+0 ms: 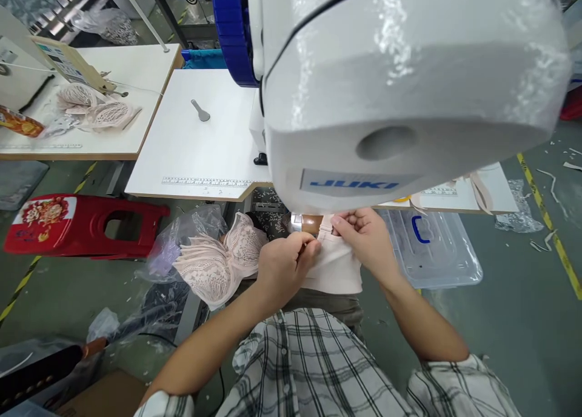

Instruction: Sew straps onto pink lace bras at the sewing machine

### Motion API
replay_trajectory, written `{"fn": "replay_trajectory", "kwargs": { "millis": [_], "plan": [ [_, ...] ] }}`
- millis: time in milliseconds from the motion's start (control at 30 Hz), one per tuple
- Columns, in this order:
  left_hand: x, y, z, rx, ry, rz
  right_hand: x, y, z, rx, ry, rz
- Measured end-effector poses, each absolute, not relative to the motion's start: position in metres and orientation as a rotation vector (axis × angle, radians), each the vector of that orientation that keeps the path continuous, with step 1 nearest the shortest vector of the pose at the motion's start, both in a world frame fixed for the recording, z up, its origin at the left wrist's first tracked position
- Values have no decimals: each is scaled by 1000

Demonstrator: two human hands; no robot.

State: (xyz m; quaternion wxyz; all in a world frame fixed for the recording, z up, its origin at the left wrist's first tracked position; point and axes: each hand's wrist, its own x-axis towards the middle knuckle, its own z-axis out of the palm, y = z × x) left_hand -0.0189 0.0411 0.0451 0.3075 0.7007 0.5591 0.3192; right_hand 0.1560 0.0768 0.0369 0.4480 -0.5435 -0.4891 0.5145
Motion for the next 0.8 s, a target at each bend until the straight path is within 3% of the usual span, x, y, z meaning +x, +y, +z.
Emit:
{"fn": "replay_trajectory", "kwargs": {
  "millis": [333, 800],
  "plan": [
    [-17, 48, 44, 1934, 1414, 908, 162, 80, 26, -1351, -1126, 1527],
    [-31, 65, 48, 2682, 1594, 749, 158, 129, 33, -1355, -1670, 1023]
  ]
}}
